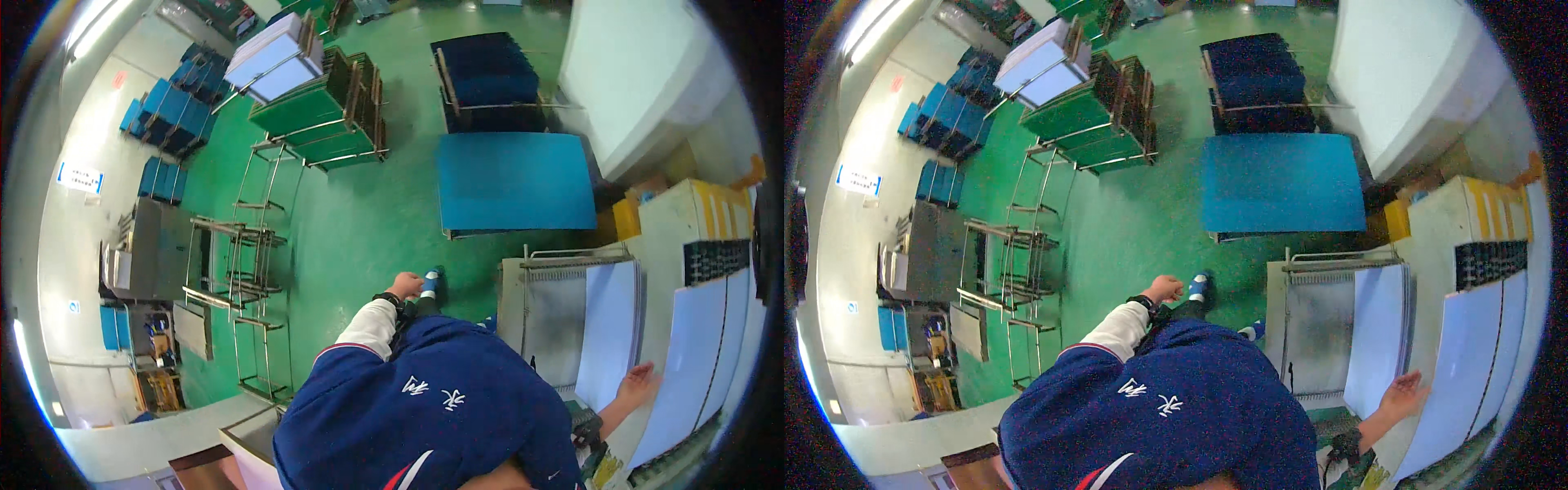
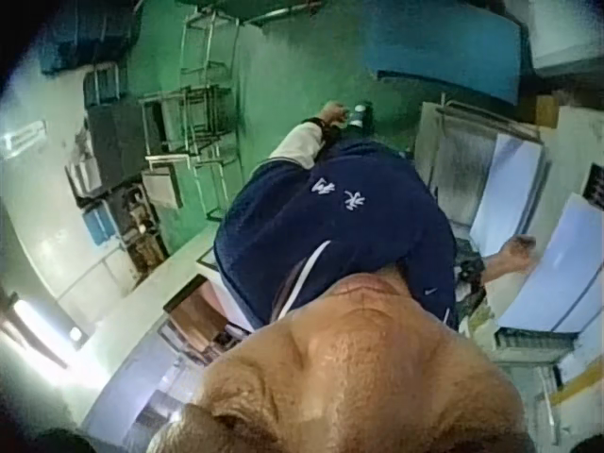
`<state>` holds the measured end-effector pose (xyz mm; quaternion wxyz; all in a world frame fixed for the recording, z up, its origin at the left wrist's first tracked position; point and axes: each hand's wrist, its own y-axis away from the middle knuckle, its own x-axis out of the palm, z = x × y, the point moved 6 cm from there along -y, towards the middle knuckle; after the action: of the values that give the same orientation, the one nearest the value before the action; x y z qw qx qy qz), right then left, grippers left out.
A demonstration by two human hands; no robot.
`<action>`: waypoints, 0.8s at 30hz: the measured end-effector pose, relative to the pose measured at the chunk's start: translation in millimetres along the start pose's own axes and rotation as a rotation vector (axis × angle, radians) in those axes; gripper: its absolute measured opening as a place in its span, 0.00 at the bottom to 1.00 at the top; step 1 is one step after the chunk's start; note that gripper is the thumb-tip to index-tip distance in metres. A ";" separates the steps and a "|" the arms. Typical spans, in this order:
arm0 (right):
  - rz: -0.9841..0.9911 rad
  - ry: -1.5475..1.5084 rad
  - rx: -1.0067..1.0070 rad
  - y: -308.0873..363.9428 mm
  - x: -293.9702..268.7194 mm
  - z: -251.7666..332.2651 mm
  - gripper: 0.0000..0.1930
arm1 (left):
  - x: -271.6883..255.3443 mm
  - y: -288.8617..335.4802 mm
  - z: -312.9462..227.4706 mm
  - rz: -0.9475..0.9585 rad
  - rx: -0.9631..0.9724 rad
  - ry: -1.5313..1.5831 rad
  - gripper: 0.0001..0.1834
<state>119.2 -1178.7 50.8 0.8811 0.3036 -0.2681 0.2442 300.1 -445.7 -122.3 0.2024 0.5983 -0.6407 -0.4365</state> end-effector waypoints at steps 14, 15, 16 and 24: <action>0.490 0.834 0.116 148.1 473.6 -411.1 0.16 | -258.3 -66.5 112.8 -0.160 -0.094 0.429 0.13; 0.605 0.917 0.104 172.7 515.0 -450.4 0.15 | -281.5 -60.2 130.6 -0.197 -0.117 0.468 0.13; 0.713 0.982 0.081 193.8 554.9 -485.7 0.14 | -307.8 -58.0 135.6 -0.232 -0.126 0.493 0.13; 1.627 1.197 -0.436 354.2 806.0 -733.2 0.13 | -434.9 -81.6 181.9 -0.358 -0.162 0.464 0.10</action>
<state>740.8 -228.2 201.7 0.4745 -0.3070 0.0513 0.8234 293.9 30.3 -171.0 0.3103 0.7673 -0.4250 -0.3664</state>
